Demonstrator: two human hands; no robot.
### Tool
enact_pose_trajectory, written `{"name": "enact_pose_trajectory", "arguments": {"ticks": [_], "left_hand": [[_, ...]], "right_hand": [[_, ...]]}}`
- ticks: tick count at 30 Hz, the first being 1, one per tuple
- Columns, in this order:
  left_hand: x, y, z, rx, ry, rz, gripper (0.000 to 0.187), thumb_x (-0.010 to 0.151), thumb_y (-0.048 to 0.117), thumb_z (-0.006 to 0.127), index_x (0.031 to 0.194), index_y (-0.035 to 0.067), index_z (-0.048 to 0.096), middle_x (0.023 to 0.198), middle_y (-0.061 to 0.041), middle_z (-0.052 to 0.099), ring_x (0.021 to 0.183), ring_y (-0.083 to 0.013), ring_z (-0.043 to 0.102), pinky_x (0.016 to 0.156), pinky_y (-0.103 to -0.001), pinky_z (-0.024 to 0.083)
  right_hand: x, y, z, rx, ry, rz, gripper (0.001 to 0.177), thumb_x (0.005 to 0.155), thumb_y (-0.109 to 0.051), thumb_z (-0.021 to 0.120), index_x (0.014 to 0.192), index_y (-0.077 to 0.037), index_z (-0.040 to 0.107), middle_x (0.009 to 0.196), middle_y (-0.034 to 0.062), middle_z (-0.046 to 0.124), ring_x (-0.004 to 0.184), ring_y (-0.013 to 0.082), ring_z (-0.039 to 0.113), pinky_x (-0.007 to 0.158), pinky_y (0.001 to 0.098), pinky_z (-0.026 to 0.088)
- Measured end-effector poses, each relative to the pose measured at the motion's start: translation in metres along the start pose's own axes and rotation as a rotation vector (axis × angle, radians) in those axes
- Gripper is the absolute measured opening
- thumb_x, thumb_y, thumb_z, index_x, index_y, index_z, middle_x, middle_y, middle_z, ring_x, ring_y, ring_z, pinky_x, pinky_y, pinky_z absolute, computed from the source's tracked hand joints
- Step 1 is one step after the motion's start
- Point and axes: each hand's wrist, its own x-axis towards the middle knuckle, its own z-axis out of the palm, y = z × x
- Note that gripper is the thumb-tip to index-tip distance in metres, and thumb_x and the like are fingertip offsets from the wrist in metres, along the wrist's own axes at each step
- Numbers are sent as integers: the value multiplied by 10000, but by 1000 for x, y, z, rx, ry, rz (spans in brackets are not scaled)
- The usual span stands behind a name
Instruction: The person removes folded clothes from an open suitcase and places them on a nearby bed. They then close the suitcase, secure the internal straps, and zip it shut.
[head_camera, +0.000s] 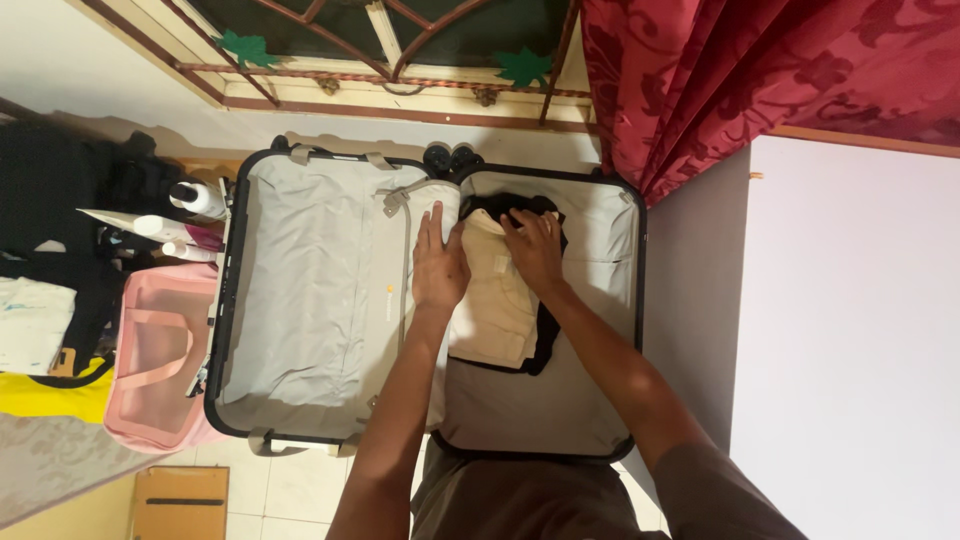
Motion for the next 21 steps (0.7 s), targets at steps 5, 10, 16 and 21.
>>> {"name": "enact_pose_trajectory", "arguments": {"ticks": [5, 10, 16, 21], "left_hand": [[0, 2, -1, -1, -45, -35, 474, 894, 40, 614, 1363, 113, 610, 1626, -149, 302, 1490, -386, 309, 1111, -531, 387], [1, 3, -2, 7, -66, -57, 466, 909, 50, 615, 1369, 118, 608, 1636, -123, 287, 1502, -367, 297, 1130, -526, 373], [1, 1, 1, -13, -71, -61, 475, 908, 56, 616, 1378, 122, 611, 1636, -125, 283, 1490, -369, 298, 1131, -521, 373], [0, -2, 3, -9, -39, -39, 439, 924, 66, 613, 1359, 122, 620, 1640, -122, 289, 1497, -358, 307, 1142, -515, 372]], "right_hand": [[4, -13, -10, -53, 37, -5, 361, 911, -130, 754, 1270, -101, 725, 1491, 219, 499, 1382, 377, 491, 1184, 626, 256], [16, -14, -13, 65, -21, -42, 285, 886, -97, 758, 1165, -60, 718, 1564, 223, 447, 1427, 364, 491, 1215, 598, 263], [43, -1, -2, 253, -167, -39, 411, 869, -171, 810, 1176, -26, 578, 1516, 203, 524, 1305, 353, 571, 1173, 534, 366], [62, -2, -2, 261, -296, 76, 619, 858, -237, 839, 1360, -33, 539, 1174, 76, 675, 1126, 290, 624, 1005, 499, 356]]}}
